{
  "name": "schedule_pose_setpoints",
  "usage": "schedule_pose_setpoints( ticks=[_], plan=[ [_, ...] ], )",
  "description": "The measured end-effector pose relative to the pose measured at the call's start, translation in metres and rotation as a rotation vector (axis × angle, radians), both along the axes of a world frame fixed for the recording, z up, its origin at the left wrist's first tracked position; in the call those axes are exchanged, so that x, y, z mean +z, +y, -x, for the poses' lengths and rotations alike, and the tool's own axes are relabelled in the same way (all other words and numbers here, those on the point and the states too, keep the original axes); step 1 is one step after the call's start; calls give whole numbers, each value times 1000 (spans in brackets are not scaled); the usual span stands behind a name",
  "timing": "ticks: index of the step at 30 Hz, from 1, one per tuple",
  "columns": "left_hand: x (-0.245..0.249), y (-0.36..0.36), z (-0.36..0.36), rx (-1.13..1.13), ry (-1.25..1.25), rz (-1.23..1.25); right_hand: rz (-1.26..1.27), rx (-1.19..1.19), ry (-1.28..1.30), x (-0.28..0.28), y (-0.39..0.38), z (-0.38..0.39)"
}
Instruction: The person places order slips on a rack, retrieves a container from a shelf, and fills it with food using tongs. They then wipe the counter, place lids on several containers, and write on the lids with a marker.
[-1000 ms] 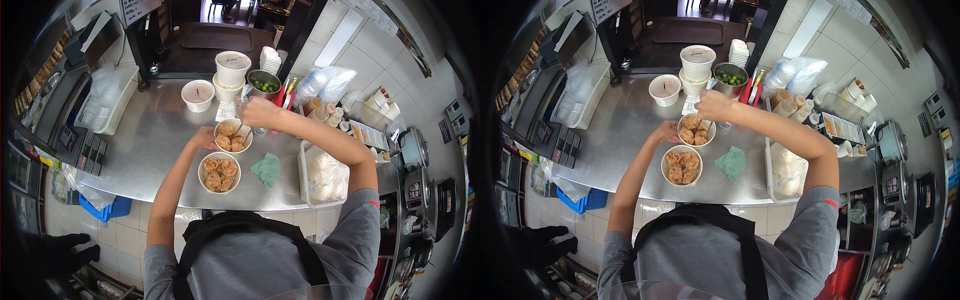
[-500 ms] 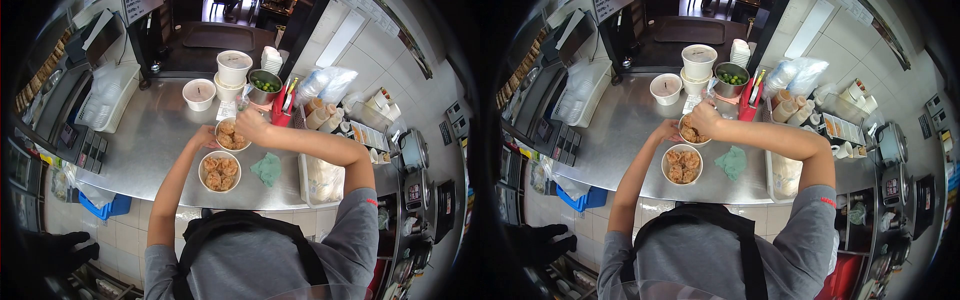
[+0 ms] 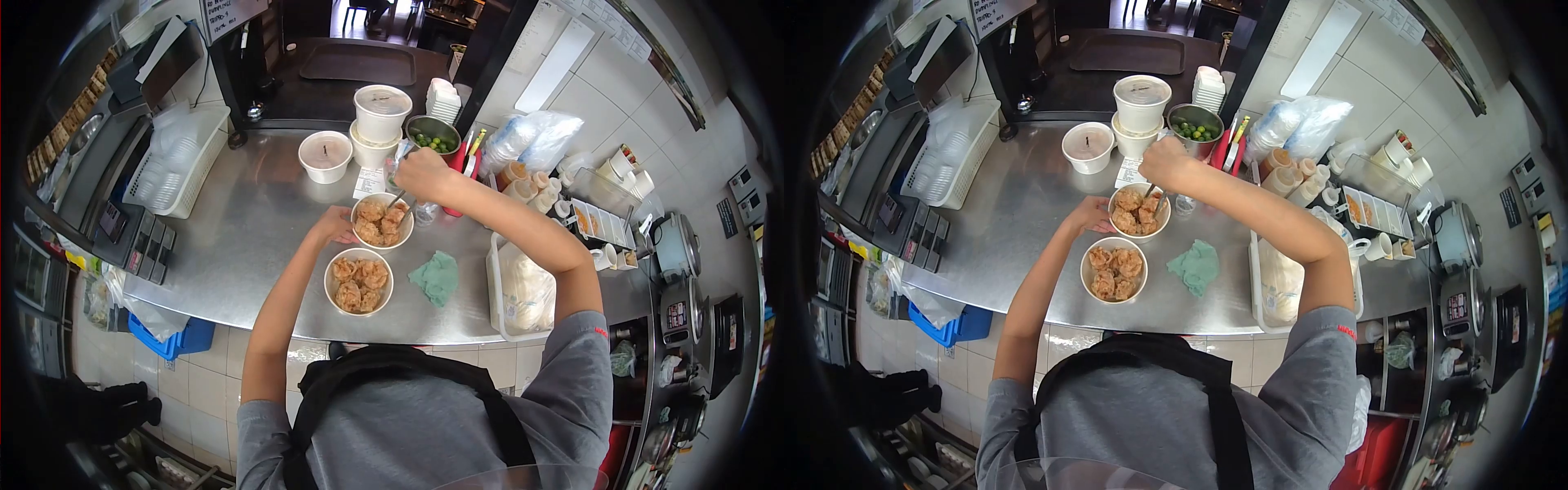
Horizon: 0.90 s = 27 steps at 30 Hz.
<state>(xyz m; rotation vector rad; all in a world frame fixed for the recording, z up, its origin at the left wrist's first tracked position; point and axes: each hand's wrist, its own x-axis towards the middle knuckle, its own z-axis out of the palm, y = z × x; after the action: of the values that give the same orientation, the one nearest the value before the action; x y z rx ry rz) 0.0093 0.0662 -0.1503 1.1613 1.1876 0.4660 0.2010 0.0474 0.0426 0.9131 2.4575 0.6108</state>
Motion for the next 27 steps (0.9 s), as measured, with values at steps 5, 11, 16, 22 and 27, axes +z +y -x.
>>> schedule_pose_setpoints(
  ticks=[5,11,16,22,27],
  plan=[
    [1,0,1,-14,1,-1,79,-38,-35,7,0,0],
    [19,-15,-11,91,-66,67,216,-378,2,44,-2,-4],
    [8,-10,-16,61,-120,111,415,-575,50,26,27,-9],
    [14,-12,-16,38,-122,105,355,-661,96,-1,34,1],
    [9,-8,-16,47,-162,126,218,-549,135,-13,21,5]
  ],
)
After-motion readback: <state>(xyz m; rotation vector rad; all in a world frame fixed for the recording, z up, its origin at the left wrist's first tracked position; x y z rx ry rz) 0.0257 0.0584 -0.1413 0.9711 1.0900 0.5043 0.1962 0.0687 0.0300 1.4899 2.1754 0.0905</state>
